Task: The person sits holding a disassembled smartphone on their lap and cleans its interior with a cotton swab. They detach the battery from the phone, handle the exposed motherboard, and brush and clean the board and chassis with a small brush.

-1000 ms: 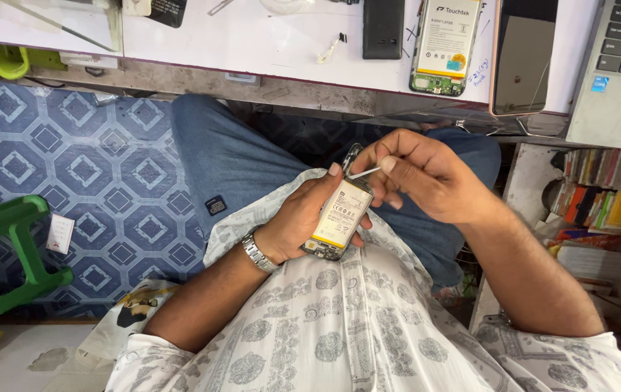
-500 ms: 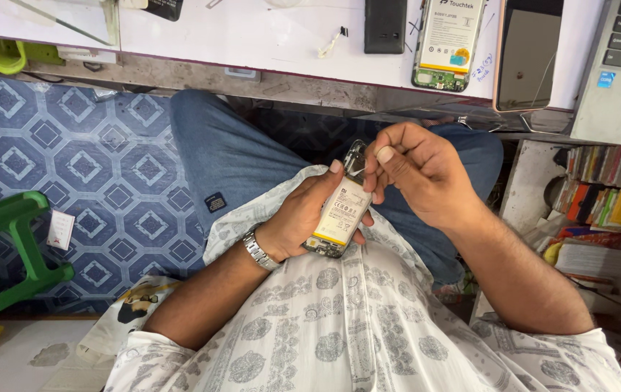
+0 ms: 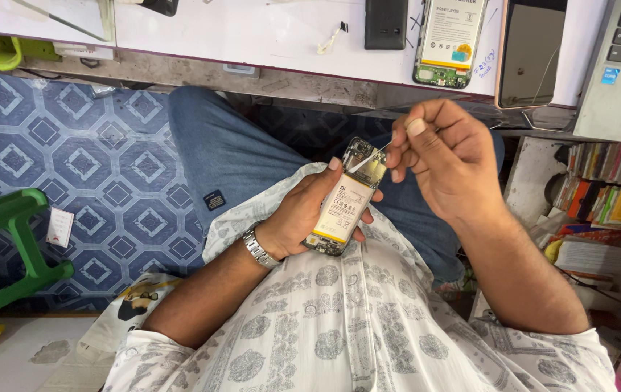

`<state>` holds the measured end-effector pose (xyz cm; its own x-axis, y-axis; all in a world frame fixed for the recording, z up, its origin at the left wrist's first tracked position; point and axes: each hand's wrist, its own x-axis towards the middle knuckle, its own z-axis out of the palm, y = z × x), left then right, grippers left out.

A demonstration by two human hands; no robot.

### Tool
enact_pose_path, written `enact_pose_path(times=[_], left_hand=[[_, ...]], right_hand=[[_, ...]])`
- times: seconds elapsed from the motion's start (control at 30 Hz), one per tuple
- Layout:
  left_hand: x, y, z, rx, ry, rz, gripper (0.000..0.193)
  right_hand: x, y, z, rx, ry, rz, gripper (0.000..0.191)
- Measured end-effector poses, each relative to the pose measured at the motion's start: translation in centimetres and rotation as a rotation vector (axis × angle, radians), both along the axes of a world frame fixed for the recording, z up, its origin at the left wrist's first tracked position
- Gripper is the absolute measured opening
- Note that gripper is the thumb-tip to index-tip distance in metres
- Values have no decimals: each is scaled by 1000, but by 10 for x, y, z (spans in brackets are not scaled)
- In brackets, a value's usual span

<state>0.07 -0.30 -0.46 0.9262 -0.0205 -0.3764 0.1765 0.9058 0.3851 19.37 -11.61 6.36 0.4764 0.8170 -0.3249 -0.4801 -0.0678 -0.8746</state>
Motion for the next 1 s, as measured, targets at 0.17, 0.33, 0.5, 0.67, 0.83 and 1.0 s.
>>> enact_pose_path(times=[0.17,0.33,0.5,0.67,0.83,1.0], left_hand=[[0,0,-2,12,2,5,65],[0,-1,-3,6,7,4,64],[0,-1,-4,12,-5,0,65],[-1,0,-6,0,-23,8,65],[-1,0,-7,1,-41,8,65],[-1,0,-8,-15,-42,4,64]], right_hand=[[4,1,8,89,27,-43,9],[8,1,13,101,17,-92,7],[11,1,15,117,20,-160,6],[16,2,14,152,11,-195,8],[20,3,14,156,-10,-237,11],[27,3,13,183,-23,-265,12]])
